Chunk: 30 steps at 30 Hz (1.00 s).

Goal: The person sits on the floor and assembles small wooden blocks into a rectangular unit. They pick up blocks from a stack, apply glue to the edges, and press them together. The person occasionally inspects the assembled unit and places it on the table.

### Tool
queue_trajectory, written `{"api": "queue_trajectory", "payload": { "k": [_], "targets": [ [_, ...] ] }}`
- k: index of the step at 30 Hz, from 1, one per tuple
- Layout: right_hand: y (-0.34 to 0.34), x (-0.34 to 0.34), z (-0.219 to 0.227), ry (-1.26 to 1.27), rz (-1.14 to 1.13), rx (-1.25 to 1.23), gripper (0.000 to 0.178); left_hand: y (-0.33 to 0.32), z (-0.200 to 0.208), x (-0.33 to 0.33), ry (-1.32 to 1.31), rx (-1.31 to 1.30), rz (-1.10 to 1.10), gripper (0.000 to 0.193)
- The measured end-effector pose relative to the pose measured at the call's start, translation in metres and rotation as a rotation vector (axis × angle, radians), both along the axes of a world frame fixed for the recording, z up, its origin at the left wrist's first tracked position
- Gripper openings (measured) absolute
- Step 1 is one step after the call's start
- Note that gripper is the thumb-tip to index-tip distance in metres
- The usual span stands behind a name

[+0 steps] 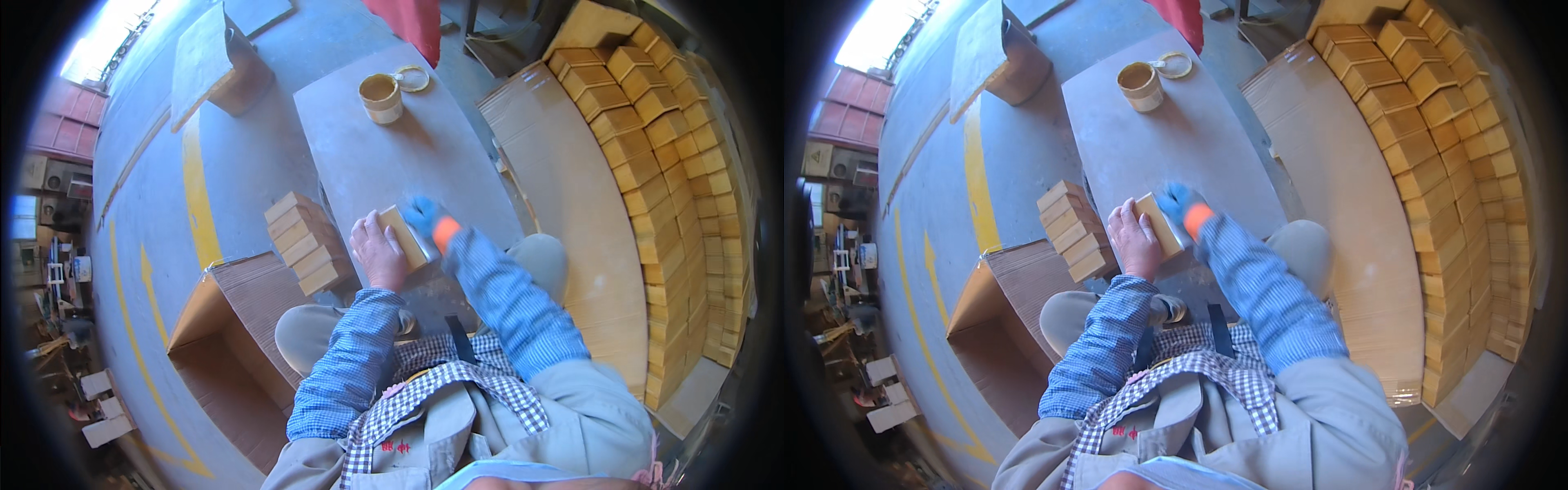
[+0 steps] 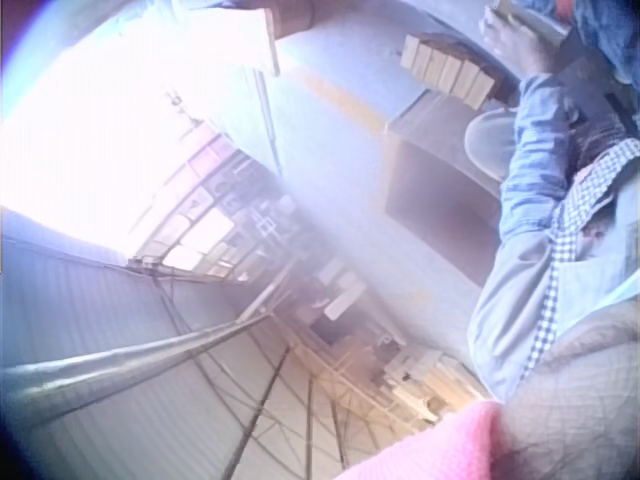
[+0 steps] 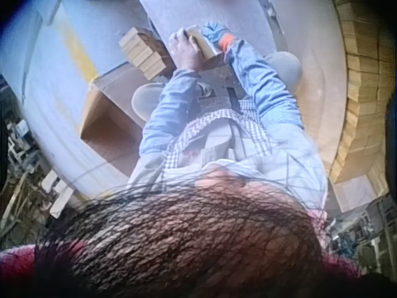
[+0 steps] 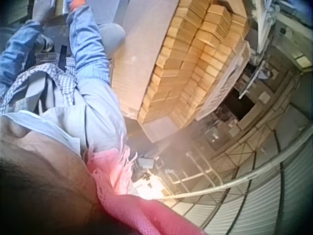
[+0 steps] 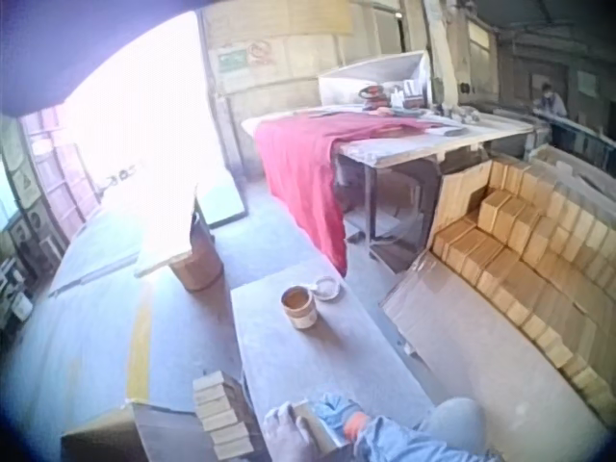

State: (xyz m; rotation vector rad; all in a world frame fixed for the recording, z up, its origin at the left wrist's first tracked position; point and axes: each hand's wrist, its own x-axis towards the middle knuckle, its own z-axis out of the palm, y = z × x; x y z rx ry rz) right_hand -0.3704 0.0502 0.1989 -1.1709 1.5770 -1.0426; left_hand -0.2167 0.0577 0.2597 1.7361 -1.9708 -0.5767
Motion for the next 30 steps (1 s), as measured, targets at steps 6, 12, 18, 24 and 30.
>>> {"api": "queue_trajectory", "payload": {
  "k": [6, 12, 18, 24, 30],
  "targets": [
    [0.044, -0.002, -0.001, 0.004, 0.008, 0.255, 0.031, 0.001, -0.001, -0.004, 0.034, 0.000, 0.012, 0.042],
    [-0.001, 0.002, 0.025, -0.029, -0.014, 0.150, 0.024, -0.001, -0.001, -0.001, 0.037, 0.010, 0.014, 0.044],
    [0.144, 0.007, 0.022, 0.093, 0.218, 0.254, 0.022, -0.001, -0.014, -0.002, 0.179, -0.079, 0.023, 0.041],
    [0.104, 0.008, -0.008, -0.115, -0.083, 0.097, 0.017, 0.025, -0.017, 0.030, 0.199, -0.069, 0.145, 0.048],
    [0.071, -0.009, -0.001, -0.067, -0.094, 0.027, 0.016, 0.049, 0.002, 0.037, 0.030, -0.145, 0.171, 0.059]
  ]
}}
